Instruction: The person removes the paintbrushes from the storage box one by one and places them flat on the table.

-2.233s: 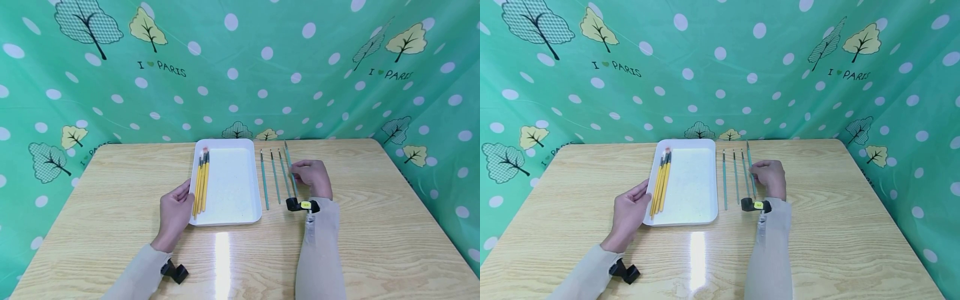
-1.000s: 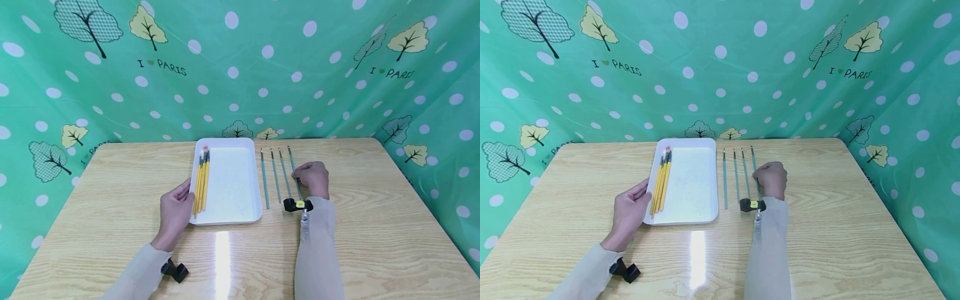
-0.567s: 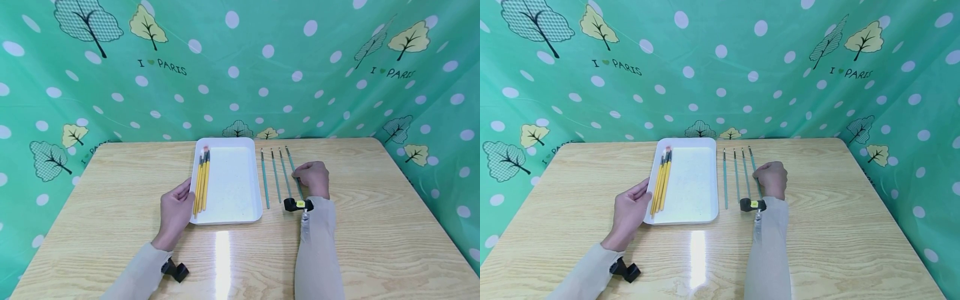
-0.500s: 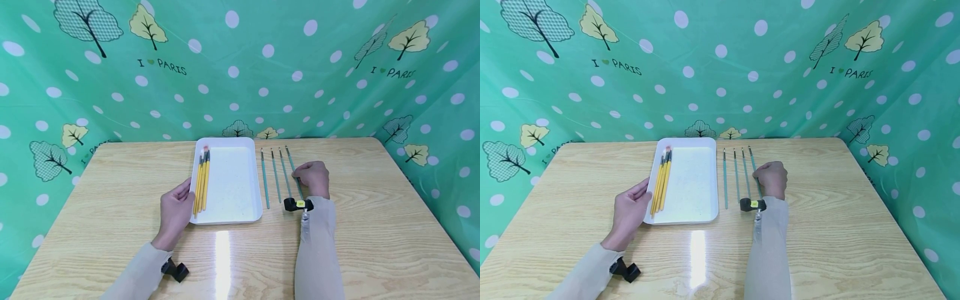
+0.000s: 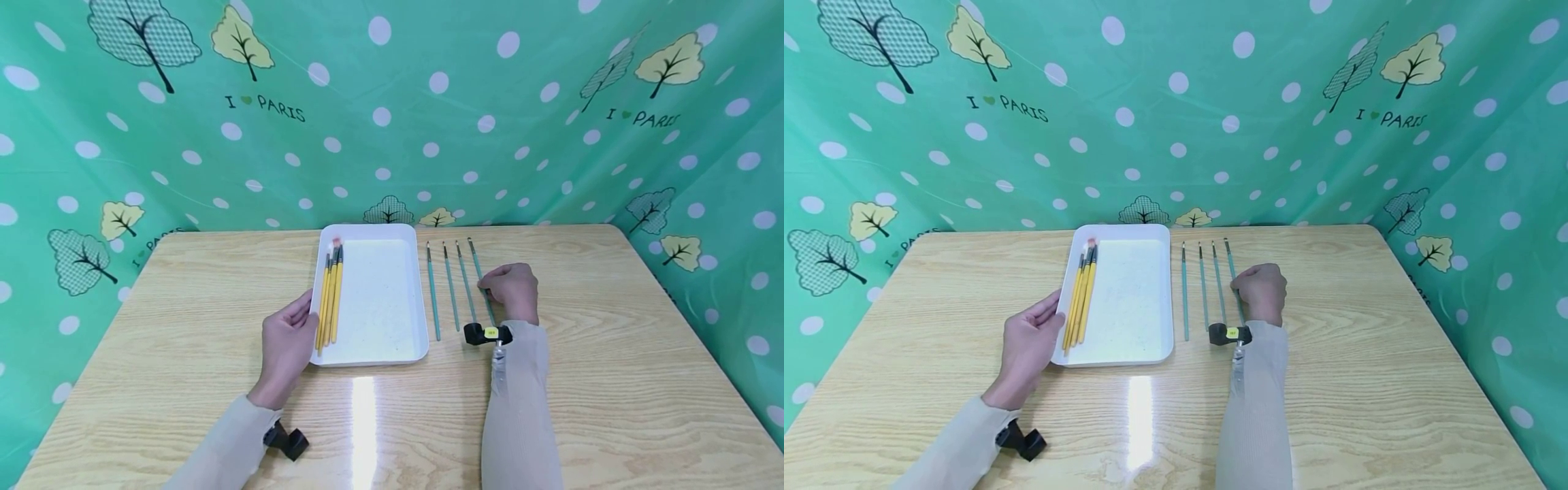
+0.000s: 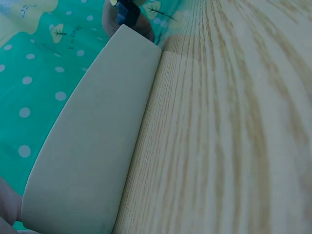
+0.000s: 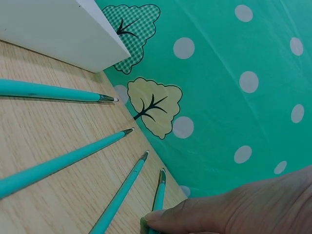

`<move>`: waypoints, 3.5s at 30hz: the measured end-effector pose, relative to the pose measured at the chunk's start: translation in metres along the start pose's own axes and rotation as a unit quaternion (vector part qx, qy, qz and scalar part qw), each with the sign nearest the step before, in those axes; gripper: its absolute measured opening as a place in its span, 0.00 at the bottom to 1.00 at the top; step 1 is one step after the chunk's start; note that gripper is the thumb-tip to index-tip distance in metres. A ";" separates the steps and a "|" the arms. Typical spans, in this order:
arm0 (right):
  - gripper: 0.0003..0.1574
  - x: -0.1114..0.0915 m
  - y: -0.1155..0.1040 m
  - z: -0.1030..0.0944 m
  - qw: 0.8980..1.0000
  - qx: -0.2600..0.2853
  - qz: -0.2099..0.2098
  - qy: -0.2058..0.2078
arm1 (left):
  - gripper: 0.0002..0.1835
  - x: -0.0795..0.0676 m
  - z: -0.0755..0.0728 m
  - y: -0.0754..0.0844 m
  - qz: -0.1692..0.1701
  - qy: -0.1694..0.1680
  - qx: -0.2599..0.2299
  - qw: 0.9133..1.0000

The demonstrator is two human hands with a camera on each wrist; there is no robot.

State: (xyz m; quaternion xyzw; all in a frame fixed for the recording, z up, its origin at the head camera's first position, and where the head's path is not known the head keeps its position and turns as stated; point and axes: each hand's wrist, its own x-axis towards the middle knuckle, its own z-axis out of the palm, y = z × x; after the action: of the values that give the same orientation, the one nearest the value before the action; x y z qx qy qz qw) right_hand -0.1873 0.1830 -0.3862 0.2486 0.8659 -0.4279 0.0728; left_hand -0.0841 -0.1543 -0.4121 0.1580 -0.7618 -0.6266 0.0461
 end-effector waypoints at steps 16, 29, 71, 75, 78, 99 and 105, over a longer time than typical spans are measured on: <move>0.12 -0.004 -0.003 -0.004 1.000 0.010 -0.006 0.003 | 0.25 0.001 0.000 0.000 0.002 0.000 -0.005 1.000; 0.15 -0.017 -0.015 -0.012 0.998 0.033 -0.044 -0.036 | 0.25 0.000 0.001 0.000 0.003 0.002 -0.004 1.000; 0.12 -0.046 -0.066 0.038 0.976 0.107 -0.117 -0.152 | 0.25 0.001 0.001 0.003 -0.027 0.005 0.023 0.999; 0.11 -0.050 -0.069 0.045 0.972 0.107 -0.130 -0.163 | 0.25 0.000 0.000 0.003 -0.029 0.003 0.020 0.999; 0.10 -0.053 -0.072 0.051 0.970 0.100 -0.138 -0.172 | 0.25 0.001 0.000 0.003 -0.031 0.003 0.020 0.999; 0.08 -0.065 -0.080 0.093 0.970 0.041 -0.159 -0.180 | 0.25 0.001 0.001 0.001 -0.023 0.006 0.010 1.000; 0.08 -0.073 -0.085 0.104 0.968 0.021 -0.177 -0.178 | 0.25 0.001 0.001 0.001 -0.018 0.004 0.005 1.000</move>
State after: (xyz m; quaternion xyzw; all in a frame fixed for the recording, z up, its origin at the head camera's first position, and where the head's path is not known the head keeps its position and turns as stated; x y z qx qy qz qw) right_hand -0.1750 0.0320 -0.3667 0.0128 0.8602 -0.4890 0.1438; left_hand -0.0853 -0.1536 -0.4115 0.1741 -0.7620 -0.6226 0.0368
